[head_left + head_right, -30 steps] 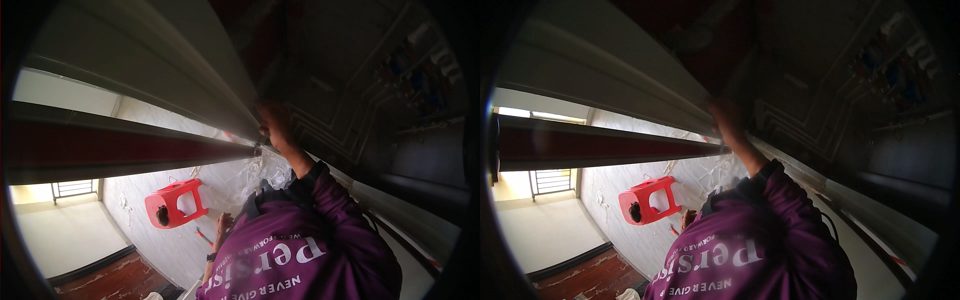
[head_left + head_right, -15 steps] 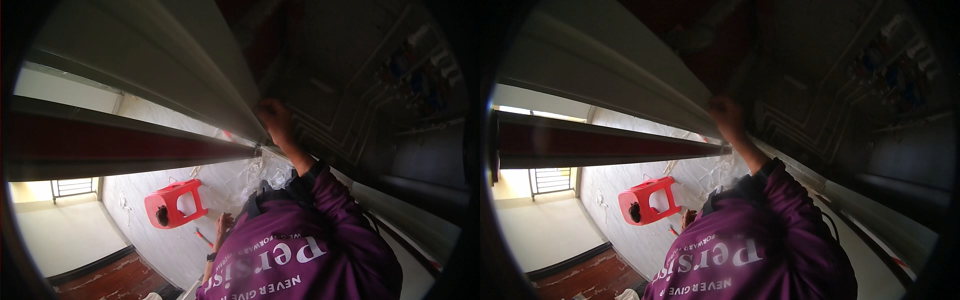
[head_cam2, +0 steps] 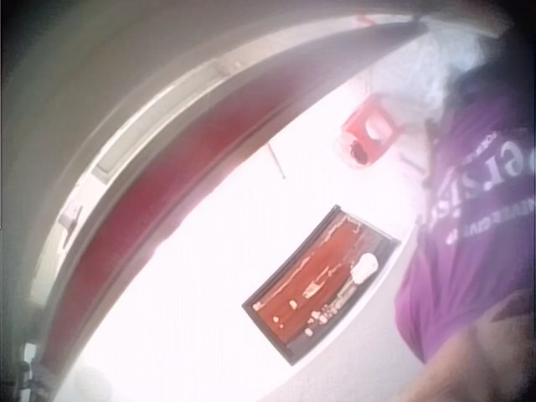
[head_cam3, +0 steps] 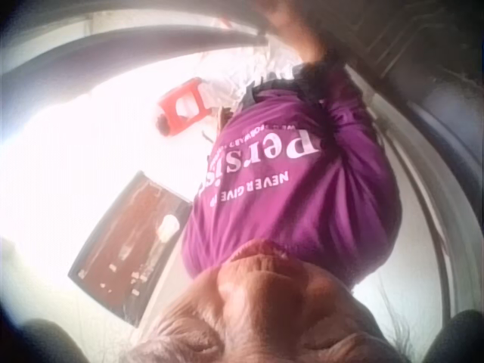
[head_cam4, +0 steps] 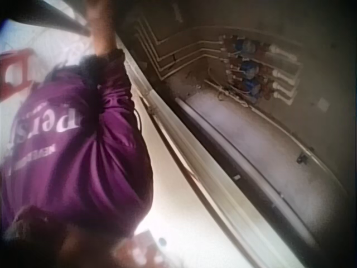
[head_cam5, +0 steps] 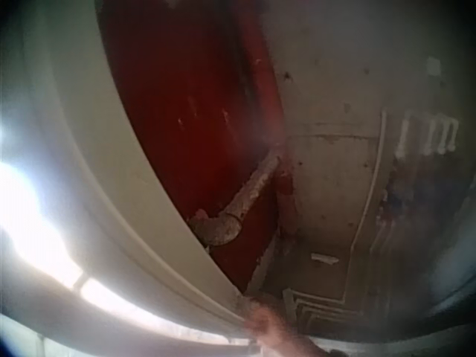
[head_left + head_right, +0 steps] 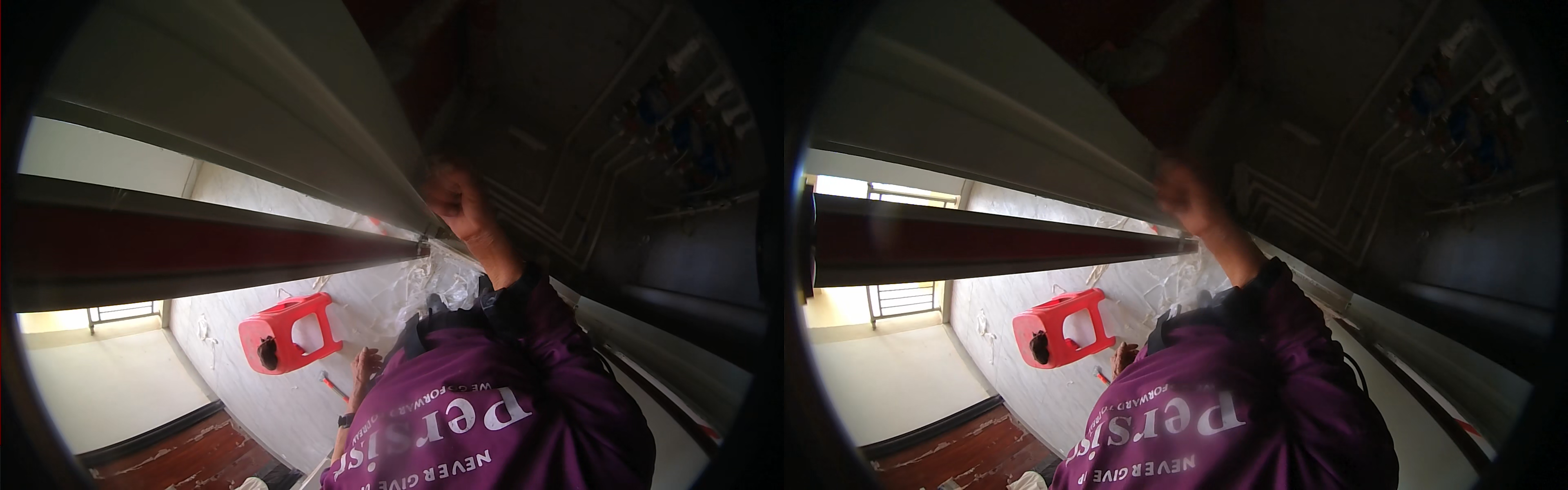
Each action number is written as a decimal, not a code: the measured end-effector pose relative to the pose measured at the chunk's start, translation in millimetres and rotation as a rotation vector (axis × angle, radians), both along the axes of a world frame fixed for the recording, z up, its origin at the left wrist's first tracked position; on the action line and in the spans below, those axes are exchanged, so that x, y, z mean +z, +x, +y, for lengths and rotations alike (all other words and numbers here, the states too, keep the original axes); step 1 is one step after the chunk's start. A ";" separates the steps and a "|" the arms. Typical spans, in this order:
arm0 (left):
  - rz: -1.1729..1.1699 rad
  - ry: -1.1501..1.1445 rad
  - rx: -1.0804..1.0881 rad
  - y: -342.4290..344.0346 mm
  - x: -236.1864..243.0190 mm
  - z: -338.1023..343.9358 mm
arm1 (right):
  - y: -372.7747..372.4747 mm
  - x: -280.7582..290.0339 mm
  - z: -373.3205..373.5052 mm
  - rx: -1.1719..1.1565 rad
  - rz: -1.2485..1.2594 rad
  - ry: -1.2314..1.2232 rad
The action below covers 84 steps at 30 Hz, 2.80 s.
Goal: Installing a plastic or rubber weather-stripping seal into a door frame or cabinet edge.
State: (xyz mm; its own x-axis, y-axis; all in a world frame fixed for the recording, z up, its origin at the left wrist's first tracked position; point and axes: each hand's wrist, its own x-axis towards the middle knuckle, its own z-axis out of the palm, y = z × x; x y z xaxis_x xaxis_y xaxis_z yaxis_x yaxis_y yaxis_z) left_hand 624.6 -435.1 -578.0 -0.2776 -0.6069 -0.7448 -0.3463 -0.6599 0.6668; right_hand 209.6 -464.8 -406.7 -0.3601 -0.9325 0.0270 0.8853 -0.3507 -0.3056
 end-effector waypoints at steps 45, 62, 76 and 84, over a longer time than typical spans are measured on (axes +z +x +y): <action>0.006 0.062 0.018 26.5 -44.1 -13.5 | 5.6 -4.5 4.7 -0.816 1.393 0.523; -0.022 0.009 -0.055 15.9 -28.2 -18.0 | -0.9 0.7 -1.9 -0.923 1.735 0.471; -0.040 0.035 -0.044 19.3 -33.3 -19.3 | 3.5 -5.0 4.4 -0.858 1.391 0.462; -0.025 0.015 -0.039 12.6 -26.9 -20.1 | 2.8 -9.4 6.8 -0.836 1.366 0.553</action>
State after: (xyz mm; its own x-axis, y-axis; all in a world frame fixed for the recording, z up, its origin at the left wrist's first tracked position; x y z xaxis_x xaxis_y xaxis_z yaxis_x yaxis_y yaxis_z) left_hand 637.2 -455.2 -604.9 -0.2818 -0.5846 -0.7608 -0.3880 -0.6558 0.6476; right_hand 212.4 -458.1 -416.1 -0.7143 -0.5168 0.4720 -0.4676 -0.1495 -0.8712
